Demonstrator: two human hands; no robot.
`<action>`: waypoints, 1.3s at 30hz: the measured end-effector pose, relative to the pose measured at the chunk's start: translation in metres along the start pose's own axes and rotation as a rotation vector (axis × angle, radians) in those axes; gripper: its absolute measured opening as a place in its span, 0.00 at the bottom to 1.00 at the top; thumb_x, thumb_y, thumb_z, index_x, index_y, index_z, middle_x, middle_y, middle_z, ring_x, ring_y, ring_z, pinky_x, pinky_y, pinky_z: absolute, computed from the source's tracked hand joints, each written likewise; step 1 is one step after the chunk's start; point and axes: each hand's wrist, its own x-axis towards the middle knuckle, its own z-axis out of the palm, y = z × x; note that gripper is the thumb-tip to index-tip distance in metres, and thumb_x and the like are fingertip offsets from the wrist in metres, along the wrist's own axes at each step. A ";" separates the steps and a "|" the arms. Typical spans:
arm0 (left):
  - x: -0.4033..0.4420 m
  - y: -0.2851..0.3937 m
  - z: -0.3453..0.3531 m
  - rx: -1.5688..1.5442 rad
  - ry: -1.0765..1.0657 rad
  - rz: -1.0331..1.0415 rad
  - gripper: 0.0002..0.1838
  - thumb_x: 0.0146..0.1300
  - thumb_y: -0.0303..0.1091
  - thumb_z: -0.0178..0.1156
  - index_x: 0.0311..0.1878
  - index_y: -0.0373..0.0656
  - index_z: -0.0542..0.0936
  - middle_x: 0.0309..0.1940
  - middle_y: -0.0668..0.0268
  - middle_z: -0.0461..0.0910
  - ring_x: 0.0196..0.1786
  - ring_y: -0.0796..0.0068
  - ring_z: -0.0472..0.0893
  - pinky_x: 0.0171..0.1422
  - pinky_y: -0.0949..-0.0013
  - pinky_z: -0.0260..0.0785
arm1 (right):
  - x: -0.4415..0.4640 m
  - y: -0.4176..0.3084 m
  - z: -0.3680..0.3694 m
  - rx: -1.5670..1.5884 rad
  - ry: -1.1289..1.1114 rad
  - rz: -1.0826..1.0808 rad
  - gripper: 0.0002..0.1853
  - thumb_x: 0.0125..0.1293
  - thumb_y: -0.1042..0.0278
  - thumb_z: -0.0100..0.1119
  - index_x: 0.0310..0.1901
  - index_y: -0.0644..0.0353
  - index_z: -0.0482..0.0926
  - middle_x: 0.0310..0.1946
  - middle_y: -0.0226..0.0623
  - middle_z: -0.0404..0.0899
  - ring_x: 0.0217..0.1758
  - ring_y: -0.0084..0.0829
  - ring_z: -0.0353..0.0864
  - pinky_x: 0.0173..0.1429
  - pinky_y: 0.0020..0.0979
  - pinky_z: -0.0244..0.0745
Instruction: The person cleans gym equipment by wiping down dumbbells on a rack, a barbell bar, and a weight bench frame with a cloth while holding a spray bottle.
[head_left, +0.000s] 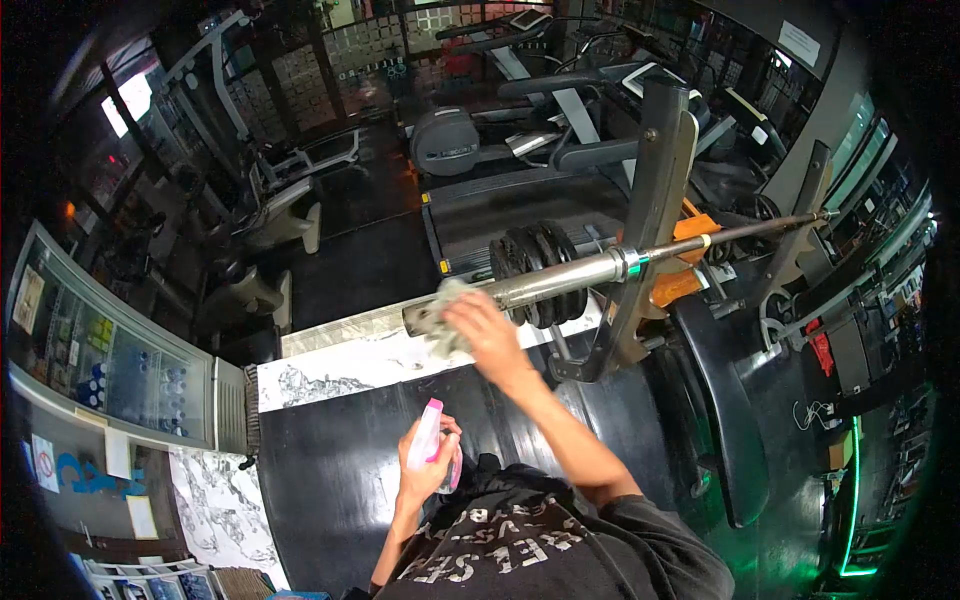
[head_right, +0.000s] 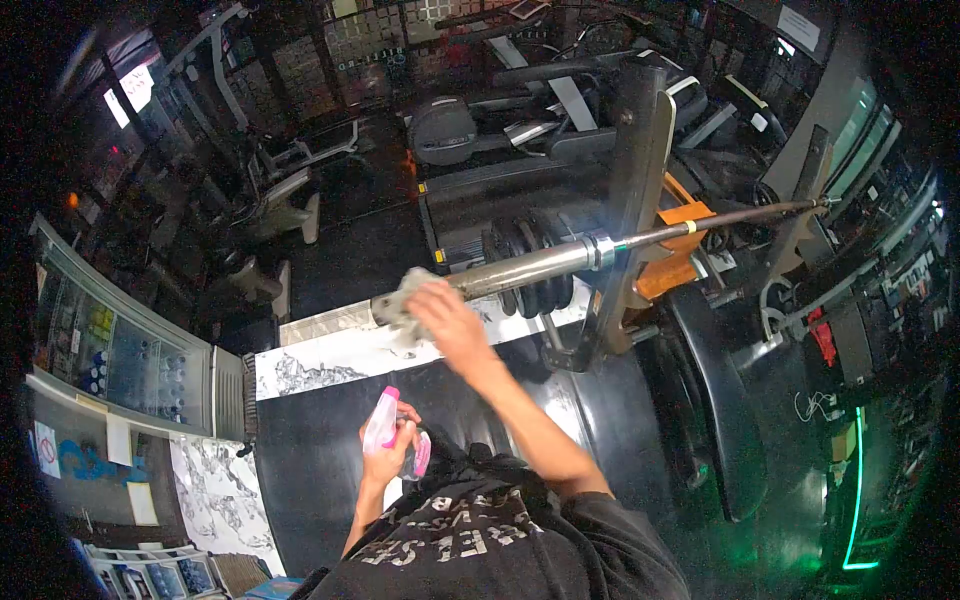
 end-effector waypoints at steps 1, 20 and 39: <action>-0.001 -0.001 0.000 -0.017 0.002 -0.014 0.11 0.62 0.16 0.58 0.48 0.34 0.74 0.34 0.62 0.80 0.25 0.82 0.79 0.30 0.77 0.72 | -0.006 0.016 -0.017 0.007 0.049 0.039 0.22 0.49 0.84 0.56 0.48 0.60 0.81 0.49 0.39 0.81 0.61 0.43 0.77 0.70 0.43 0.68; -0.002 -0.009 0.009 0.010 -0.008 -0.085 0.12 0.64 0.17 0.58 0.50 0.34 0.74 0.36 0.62 0.80 0.27 0.81 0.78 0.32 0.75 0.73 | 0.012 -0.036 0.022 0.047 0.018 0.158 0.33 0.41 0.87 0.58 0.55 0.56 0.78 0.57 0.34 0.76 0.67 0.43 0.70 0.74 0.43 0.63; 0.001 -0.020 0.002 -0.009 0.030 -0.018 0.13 0.64 0.19 0.61 0.51 0.32 0.75 0.34 0.62 0.80 0.26 0.81 0.79 0.31 0.76 0.73 | -0.035 0.087 -0.109 -0.412 0.309 0.456 0.37 0.39 0.94 0.52 0.56 0.57 0.76 0.61 0.39 0.73 0.71 0.48 0.64 0.75 0.43 0.59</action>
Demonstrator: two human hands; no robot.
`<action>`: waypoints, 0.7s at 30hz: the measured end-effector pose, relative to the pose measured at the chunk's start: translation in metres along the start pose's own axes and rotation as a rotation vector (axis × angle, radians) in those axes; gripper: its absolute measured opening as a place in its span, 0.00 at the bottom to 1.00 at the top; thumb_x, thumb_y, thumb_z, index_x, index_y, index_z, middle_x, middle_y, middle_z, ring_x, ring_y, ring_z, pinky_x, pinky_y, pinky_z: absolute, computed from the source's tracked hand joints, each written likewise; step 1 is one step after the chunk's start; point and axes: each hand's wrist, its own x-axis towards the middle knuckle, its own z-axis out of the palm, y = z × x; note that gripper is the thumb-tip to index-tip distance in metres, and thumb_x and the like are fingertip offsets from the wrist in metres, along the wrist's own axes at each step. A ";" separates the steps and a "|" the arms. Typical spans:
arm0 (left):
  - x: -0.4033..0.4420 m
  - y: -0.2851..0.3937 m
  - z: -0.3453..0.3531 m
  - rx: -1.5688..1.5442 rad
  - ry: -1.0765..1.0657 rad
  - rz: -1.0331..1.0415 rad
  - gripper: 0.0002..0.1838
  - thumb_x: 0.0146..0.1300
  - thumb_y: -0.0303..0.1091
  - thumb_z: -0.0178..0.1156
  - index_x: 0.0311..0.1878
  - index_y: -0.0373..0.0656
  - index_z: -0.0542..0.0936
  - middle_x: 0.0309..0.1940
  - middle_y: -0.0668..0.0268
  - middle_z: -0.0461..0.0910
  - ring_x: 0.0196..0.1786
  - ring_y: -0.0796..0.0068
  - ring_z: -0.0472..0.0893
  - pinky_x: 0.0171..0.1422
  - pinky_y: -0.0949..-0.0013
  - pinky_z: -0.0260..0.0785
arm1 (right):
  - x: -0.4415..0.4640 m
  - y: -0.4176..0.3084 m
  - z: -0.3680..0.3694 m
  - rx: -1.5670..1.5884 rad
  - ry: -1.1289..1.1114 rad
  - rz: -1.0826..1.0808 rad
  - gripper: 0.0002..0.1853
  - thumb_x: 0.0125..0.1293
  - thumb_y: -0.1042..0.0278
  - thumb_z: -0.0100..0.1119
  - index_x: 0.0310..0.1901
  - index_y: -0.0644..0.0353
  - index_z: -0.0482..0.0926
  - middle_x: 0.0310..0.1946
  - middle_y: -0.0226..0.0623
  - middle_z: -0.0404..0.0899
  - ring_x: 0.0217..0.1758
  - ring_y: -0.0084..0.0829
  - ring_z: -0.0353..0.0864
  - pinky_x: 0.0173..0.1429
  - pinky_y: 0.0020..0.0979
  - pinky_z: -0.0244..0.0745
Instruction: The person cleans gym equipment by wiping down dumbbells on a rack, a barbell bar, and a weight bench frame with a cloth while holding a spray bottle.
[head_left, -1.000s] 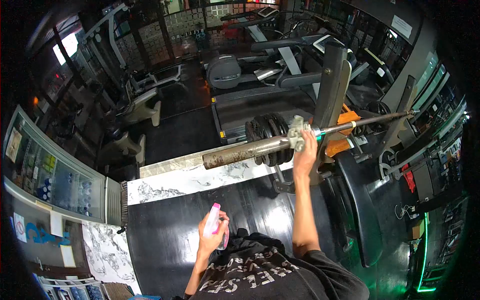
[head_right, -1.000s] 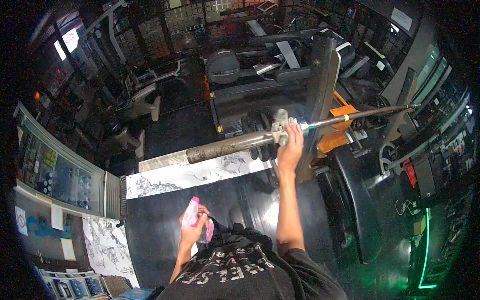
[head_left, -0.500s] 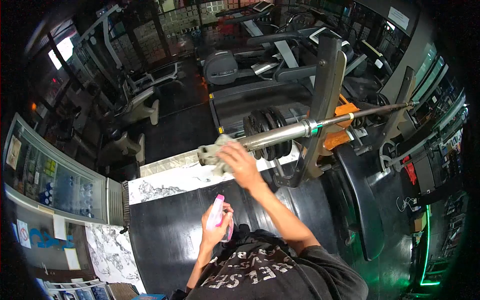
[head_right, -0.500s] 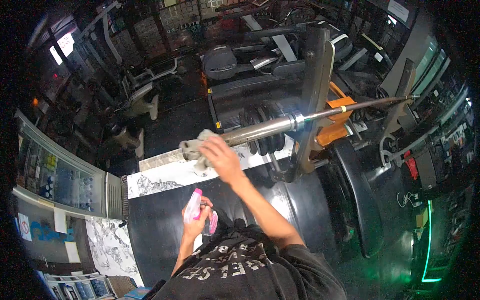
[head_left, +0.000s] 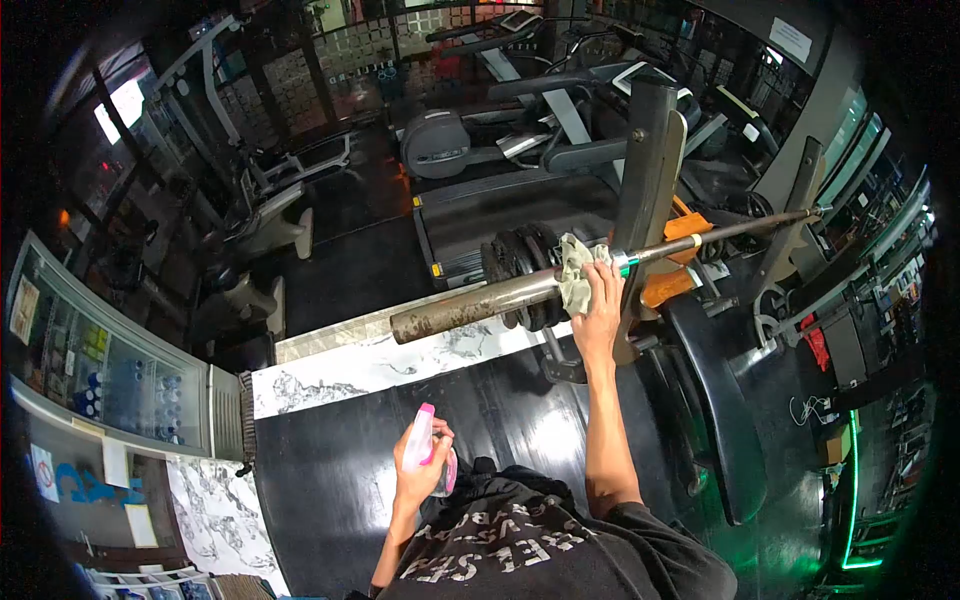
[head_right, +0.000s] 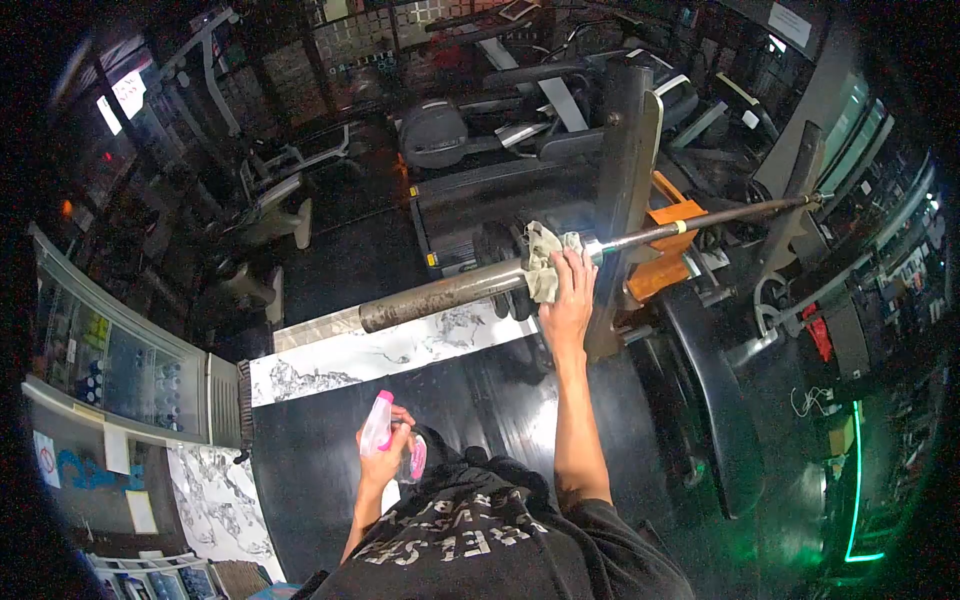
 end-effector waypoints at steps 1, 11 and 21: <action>0.000 0.000 0.000 -0.009 0.005 0.002 0.13 0.64 0.19 0.60 0.51 0.32 0.75 0.34 0.62 0.80 0.26 0.81 0.79 0.31 0.76 0.73 | 0.000 0.000 0.000 0.001 -0.003 0.001 0.37 0.39 0.94 0.52 0.56 0.57 0.76 0.61 0.39 0.73 0.71 0.48 0.64 0.75 0.43 0.59; 0.007 0.001 0.004 -0.034 -0.053 -0.028 0.12 0.63 0.16 0.58 0.50 0.32 0.74 0.34 0.62 0.80 0.26 0.81 0.79 0.30 0.76 0.73 | 0.028 -0.003 0.003 0.000 -0.179 -0.081 0.33 0.40 0.87 0.57 0.54 0.54 0.77 0.57 0.37 0.75 0.68 0.46 0.67 0.72 0.46 0.60; 0.012 0.001 0.008 -0.011 -0.089 -0.011 0.13 0.63 0.15 0.58 0.51 0.33 0.74 0.35 0.62 0.80 0.25 0.81 0.79 0.30 0.75 0.73 | 0.001 -0.018 -0.006 -0.144 -0.272 -0.059 0.42 0.56 0.49 0.66 0.72 0.47 0.63 0.75 0.55 0.47 0.77 0.57 0.47 0.78 0.53 0.44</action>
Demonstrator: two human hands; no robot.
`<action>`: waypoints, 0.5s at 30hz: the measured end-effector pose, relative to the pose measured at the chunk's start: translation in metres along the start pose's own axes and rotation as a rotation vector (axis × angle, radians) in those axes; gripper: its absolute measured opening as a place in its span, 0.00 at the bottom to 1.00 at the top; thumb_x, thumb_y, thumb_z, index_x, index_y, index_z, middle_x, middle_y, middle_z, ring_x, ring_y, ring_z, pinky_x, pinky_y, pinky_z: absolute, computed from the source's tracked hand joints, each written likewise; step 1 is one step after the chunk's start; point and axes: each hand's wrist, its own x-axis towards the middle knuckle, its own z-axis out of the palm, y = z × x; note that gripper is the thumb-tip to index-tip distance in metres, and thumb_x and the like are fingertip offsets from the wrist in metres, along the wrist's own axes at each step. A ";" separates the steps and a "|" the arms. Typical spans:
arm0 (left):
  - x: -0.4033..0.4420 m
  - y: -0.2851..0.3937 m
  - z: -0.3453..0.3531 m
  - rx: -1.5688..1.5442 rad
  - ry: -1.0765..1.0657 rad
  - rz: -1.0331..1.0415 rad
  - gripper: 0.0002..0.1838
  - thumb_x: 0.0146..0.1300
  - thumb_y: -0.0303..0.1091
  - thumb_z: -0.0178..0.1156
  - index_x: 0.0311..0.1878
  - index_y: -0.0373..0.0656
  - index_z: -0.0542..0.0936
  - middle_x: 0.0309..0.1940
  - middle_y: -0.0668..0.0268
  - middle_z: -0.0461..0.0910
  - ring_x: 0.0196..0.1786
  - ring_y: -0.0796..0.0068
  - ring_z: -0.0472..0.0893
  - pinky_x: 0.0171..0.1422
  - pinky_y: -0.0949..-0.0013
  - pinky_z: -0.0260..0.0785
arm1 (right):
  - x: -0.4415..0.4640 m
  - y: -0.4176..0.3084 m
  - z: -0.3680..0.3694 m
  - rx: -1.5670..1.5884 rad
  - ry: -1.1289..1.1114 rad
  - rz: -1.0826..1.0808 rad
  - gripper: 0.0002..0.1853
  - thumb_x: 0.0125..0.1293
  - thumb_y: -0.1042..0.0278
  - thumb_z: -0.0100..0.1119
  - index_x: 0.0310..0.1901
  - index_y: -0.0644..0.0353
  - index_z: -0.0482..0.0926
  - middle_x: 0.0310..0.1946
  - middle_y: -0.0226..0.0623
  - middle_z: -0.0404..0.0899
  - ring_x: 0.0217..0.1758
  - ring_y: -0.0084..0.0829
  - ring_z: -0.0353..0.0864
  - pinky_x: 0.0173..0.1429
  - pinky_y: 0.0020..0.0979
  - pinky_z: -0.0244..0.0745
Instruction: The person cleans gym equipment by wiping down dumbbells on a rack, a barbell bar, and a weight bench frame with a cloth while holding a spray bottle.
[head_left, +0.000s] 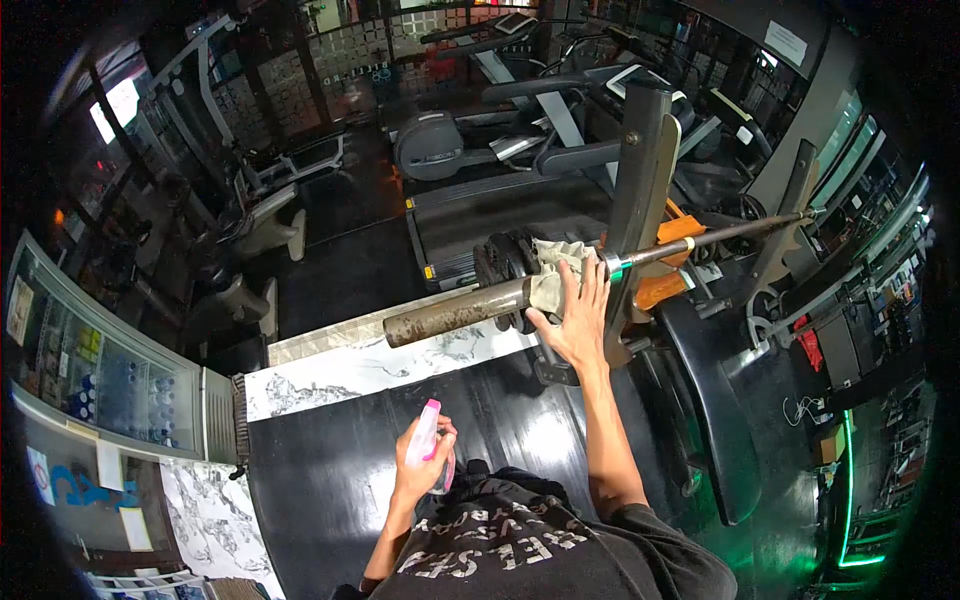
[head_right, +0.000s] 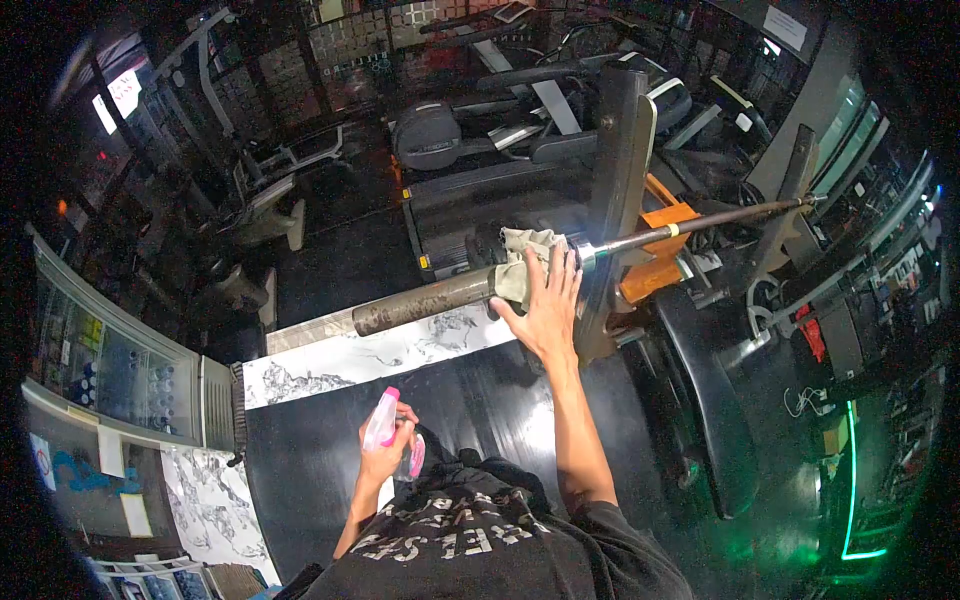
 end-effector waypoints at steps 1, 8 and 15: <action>0.001 0.000 0.001 -0.008 0.001 -0.007 0.13 0.63 0.15 0.58 0.51 0.34 0.74 0.35 0.62 0.79 0.25 0.81 0.79 0.30 0.75 0.73 | -0.001 0.002 0.005 0.020 0.033 0.030 0.40 0.58 0.50 0.65 0.71 0.46 0.63 0.75 0.55 0.48 0.77 0.57 0.48 0.77 0.53 0.46; 0.009 0.002 -0.001 -0.044 -0.011 0.022 0.13 0.63 0.17 0.59 0.51 0.34 0.74 0.35 0.62 0.79 0.25 0.81 0.78 0.29 0.75 0.72 | 0.011 0.008 -0.002 0.079 0.139 0.109 0.21 0.60 0.78 0.58 0.54 0.46 0.79 0.59 0.44 0.71 0.62 0.51 0.68 0.61 0.46 0.70; 0.018 0.018 -0.011 -0.003 -0.068 0.012 0.13 0.63 0.19 0.60 0.51 0.34 0.74 0.35 0.62 0.80 0.25 0.81 0.78 0.29 0.76 0.72 | 0.035 0.016 -0.033 0.732 0.077 0.114 0.26 0.53 0.89 0.52 0.53 0.56 0.78 0.52 0.45 0.78 0.66 0.47 0.69 0.70 0.43 0.63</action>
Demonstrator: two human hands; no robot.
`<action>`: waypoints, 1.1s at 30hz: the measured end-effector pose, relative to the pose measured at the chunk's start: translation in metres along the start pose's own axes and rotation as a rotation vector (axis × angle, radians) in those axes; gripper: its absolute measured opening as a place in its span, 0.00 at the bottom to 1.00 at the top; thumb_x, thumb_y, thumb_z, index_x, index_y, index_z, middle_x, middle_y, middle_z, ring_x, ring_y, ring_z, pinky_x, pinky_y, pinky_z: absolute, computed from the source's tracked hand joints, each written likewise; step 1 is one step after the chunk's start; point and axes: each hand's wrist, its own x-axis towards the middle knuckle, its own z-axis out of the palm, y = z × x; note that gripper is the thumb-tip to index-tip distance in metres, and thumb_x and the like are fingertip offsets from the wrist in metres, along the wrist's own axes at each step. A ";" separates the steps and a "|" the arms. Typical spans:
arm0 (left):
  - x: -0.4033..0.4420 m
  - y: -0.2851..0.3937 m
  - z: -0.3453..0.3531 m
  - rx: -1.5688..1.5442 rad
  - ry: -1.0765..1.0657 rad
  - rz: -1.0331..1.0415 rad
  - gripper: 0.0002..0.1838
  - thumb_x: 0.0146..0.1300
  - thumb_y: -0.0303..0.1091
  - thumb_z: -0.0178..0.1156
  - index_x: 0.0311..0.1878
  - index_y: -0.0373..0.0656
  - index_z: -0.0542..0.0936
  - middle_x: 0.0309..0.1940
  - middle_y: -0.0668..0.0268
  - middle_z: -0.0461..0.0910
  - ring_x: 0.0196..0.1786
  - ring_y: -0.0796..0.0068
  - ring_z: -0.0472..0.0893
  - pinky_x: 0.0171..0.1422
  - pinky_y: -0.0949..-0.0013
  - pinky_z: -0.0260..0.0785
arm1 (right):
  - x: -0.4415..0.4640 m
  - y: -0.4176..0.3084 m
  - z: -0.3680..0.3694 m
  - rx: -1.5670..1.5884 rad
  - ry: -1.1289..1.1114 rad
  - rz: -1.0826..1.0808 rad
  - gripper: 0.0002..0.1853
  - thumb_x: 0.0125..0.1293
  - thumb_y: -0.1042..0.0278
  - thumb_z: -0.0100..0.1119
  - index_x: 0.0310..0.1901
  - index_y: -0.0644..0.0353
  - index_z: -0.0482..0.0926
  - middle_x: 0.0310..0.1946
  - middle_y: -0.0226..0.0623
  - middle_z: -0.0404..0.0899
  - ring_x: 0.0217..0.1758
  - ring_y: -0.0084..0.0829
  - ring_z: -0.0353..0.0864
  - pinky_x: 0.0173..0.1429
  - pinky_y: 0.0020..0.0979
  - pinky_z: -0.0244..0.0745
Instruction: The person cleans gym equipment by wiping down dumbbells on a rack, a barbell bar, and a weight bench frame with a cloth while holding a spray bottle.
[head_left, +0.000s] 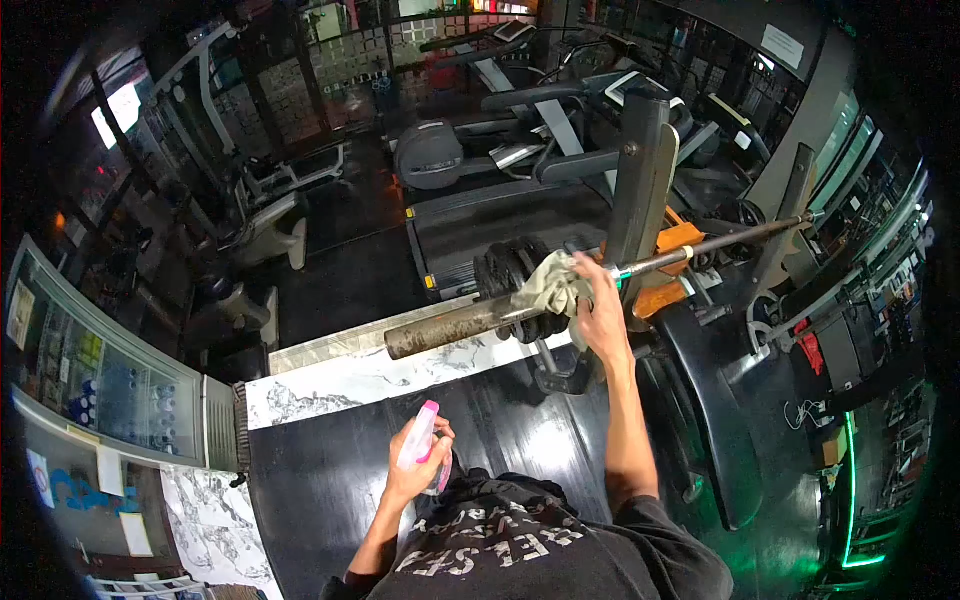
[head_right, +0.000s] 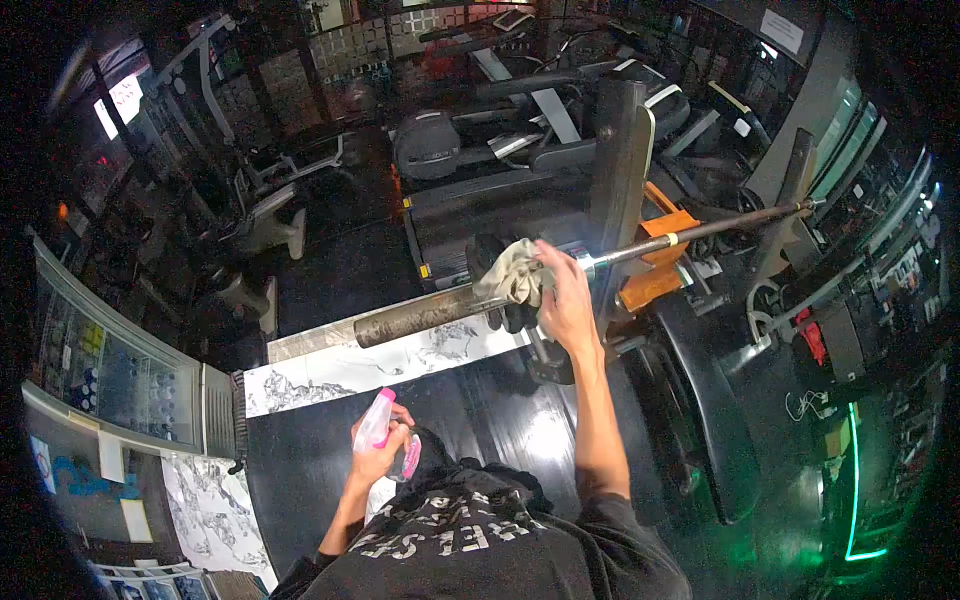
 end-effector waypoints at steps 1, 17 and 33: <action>0.001 0.004 -0.001 0.038 -0.034 -0.006 0.12 0.64 0.19 0.59 0.50 0.33 0.74 0.36 0.60 0.80 0.26 0.80 0.78 0.31 0.74 0.73 | 0.006 0.008 -0.001 -0.328 -0.164 -0.147 0.26 0.53 0.87 0.51 0.54 0.54 0.78 0.55 0.45 0.76 0.68 0.46 0.67 0.72 0.46 0.60; 0.019 0.021 -0.018 0.073 -0.036 -0.040 0.12 0.63 0.21 0.61 0.49 0.34 0.75 0.35 0.62 0.80 0.26 0.81 0.79 0.29 0.76 0.71 | -0.020 0.010 0.032 -0.766 -0.238 -0.025 0.37 0.59 0.36 0.59 0.62 0.54 0.71 0.73 0.56 0.48 0.78 0.60 0.38 0.74 0.70 0.30; 0.094 0.099 -0.047 0.251 -0.486 0.057 0.11 0.63 0.27 0.63 0.47 0.35 0.76 0.34 0.63 0.82 0.25 0.82 0.80 0.31 0.76 0.72 | -0.062 -0.069 0.188 -0.433 -0.281 -0.370 0.11 0.56 0.70 0.59 0.42 0.54 0.79 0.51 0.37 0.75 0.63 0.42 0.71 0.65 0.43 0.70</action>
